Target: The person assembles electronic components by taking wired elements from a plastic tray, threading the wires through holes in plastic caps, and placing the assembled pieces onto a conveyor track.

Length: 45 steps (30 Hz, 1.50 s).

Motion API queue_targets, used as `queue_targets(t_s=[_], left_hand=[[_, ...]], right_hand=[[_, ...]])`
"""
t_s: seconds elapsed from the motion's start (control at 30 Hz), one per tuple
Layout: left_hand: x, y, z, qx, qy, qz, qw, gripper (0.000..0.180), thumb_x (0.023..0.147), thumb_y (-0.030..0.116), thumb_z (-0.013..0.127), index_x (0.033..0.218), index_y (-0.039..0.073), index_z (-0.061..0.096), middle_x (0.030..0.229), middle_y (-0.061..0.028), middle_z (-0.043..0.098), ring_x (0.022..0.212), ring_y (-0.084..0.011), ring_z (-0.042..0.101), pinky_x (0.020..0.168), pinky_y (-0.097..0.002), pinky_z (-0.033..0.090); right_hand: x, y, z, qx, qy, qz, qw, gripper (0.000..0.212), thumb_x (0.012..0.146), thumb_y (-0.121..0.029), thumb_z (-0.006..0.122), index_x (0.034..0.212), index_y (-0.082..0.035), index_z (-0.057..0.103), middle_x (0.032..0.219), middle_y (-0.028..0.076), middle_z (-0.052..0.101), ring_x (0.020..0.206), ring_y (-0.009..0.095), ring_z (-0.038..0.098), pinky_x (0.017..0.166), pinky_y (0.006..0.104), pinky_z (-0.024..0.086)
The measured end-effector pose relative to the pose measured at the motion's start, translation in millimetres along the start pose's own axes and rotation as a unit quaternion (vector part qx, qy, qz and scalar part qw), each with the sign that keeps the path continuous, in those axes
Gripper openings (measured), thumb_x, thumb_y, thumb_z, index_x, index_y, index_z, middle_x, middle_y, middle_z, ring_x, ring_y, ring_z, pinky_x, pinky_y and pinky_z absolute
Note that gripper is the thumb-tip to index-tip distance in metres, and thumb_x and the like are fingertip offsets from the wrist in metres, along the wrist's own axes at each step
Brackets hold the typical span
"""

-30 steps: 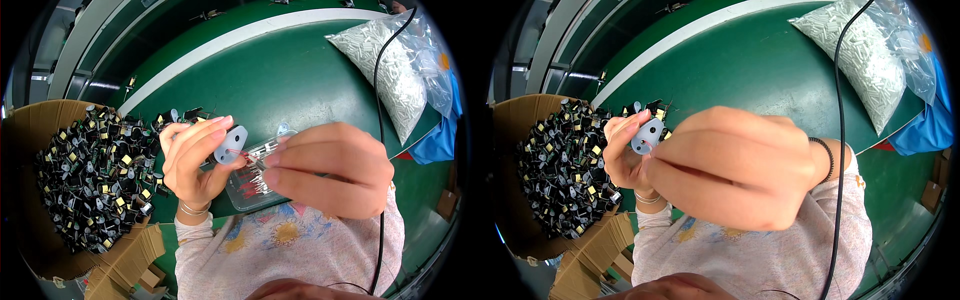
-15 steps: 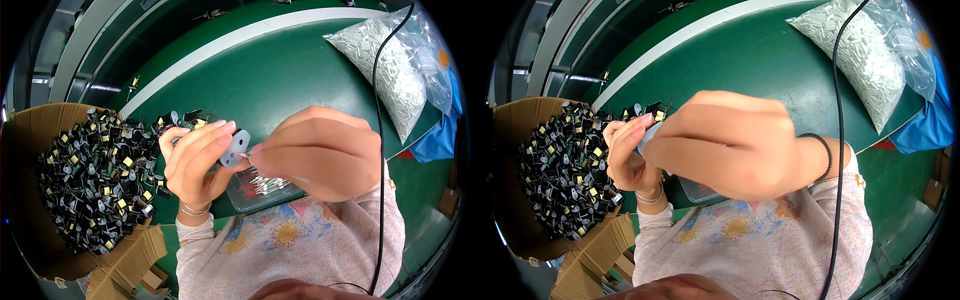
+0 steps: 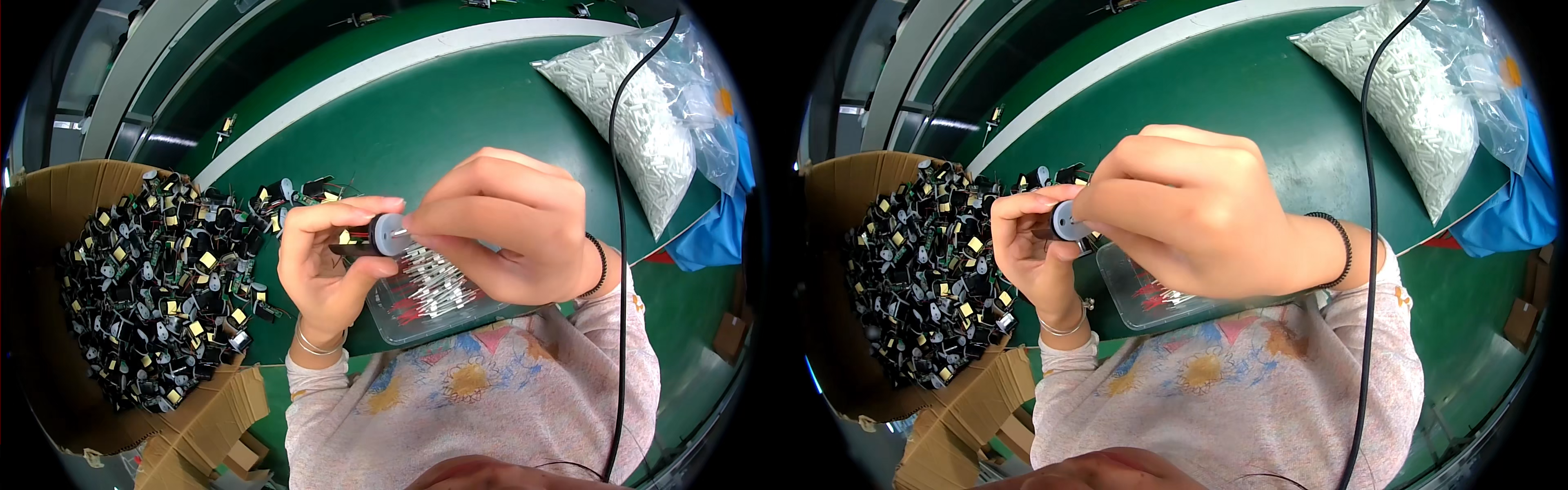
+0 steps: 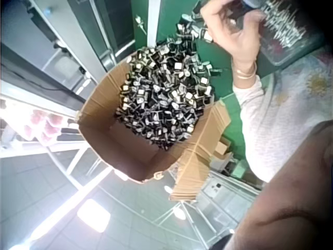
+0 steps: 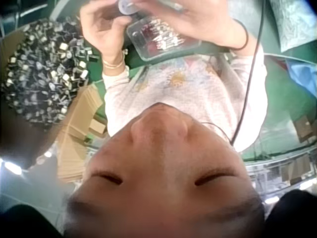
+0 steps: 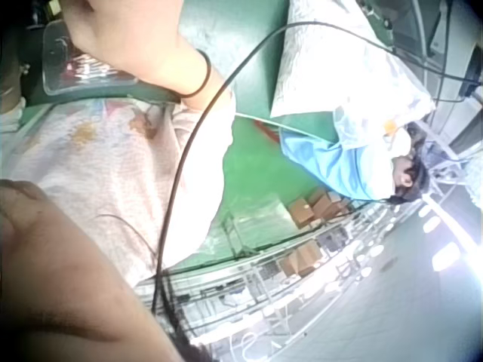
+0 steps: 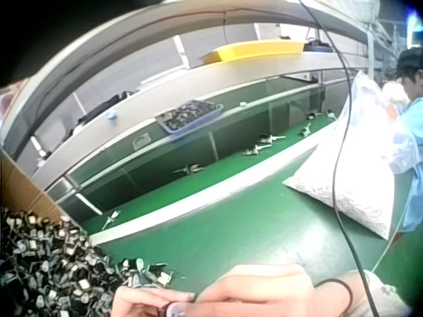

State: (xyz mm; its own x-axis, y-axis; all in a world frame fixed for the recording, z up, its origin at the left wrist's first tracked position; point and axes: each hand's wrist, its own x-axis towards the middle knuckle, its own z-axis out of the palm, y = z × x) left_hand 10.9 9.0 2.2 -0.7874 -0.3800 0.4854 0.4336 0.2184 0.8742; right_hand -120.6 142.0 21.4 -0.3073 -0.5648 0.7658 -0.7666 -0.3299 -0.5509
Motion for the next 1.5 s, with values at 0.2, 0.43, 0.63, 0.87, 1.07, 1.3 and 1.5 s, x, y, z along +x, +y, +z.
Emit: queue_targets(t_s=[0.2,0.43,0.63,0.87,1.07,1.3,1.5], left_hand=[[-3.0,-3.5,-2.6,-0.096,0.028,-0.034,0.994,0.038,0.07,0.005,0.076,0.093,-0.002,0.046,0.102,-0.0268,0.061,0.094,-0.0256,0.063,0.082,-0.0307,0.05],[-7.2,-4.4,5.5,0.101,0.062,0.09,0.989,0.027,0.068,-0.002,0.074,0.082,-0.003,0.051,0.096,-0.0279,0.063,0.082,-0.0255,0.066,0.071,-0.0303,0.053],[-5.6,-0.5,5.9,0.065,0.036,0.065,0.995,0.024,0.068,-0.003,0.073,0.078,-0.006,0.052,0.091,-0.028,0.063,0.081,-0.0258,0.066,0.068,-0.0295,0.053],[-8.9,1.5,6.2,0.11,0.061,0.059,0.99,0.025,0.068,-0.002,0.074,0.078,-0.006,0.051,0.092,-0.0266,0.063,0.086,-0.0288,0.065,0.071,-0.0306,0.053],[17.9,-21.7,-18.5,0.102,0.079,-0.015,0.991,0.027,0.072,0.001,0.072,0.092,-0.003,0.054,0.103,-0.0197,0.062,0.096,-0.0262,0.062,0.085,-0.0354,0.047],[20.0,-52.2,-75.8,0.525,-0.013,-0.072,0.848,0.027,0.08,0.018,0.062,0.105,0.008,0.062,0.097,-0.0088,0.062,0.089,-0.0246,0.054,0.078,-0.0345,0.043],[-5.1,-60.8,-83.9,0.554,-0.105,-0.137,0.815,0.015,0.076,0.015,0.065,0.088,0.006,0.063,0.084,-0.0074,0.061,0.084,-0.0276,0.053,0.076,-0.0362,0.043]], right_hand=[[-2.8,-4.1,0.7,-0.079,0.007,-0.065,0.995,0.029,0.052,0.0,0.064,0.081,-0.002,0.068,0.074,0.006,0.062,0.061,0.019,0.059,0.05,0.025,0.046],[-5.3,-7.1,9.4,-0.141,0.017,-0.135,0.981,0.04,0.046,-0.008,0.056,0.083,0.006,0.065,0.075,0.012,0.06,0.062,0.021,0.057,0.052,0.0269,0.048],[-3.1,2.1,3.2,0.0,-0.023,-0.028,0.999,0.031,0.05,0.0,0.063,0.08,0.0,0.067,0.072,0.008,0.06,0.058,0.019,0.056,0.048,0.0257,0.045],[-10.2,-2.5,17.1,-0.051,0.027,-0.059,0.997,0.015,0.061,0.009,0.064,0.075,0.002,0.064,0.072,0.009,0.062,0.062,0.021,0.06,0.054,0.0282,0.049],[10.8,46.3,43.3,0.056,0.033,0.025,0.998,0.011,0.071,-0.003,0.068,0.082,-0.002,0.068,0.071,0.009,0.064,0.063,0.019,0.062,0.057,0.0286,0.049],[63.1,228.8,61.3,0.305,0.083,0.448,0.836,0.019,0.084,-0.006,0.059,0.1,0.003,0.061,0.092,0.011,0.064,0.087,0.018,0.062,0.081,0.0311,0.055],[56.9,248.5,66.2,0.356,0.08,0.548,0.753,0.056,0.087,-0.013,0.058,0.132,0.003,0.03,0.131,0.025,0.035,0.107,0.034,0.056,0.088,0.0363,0.053]])
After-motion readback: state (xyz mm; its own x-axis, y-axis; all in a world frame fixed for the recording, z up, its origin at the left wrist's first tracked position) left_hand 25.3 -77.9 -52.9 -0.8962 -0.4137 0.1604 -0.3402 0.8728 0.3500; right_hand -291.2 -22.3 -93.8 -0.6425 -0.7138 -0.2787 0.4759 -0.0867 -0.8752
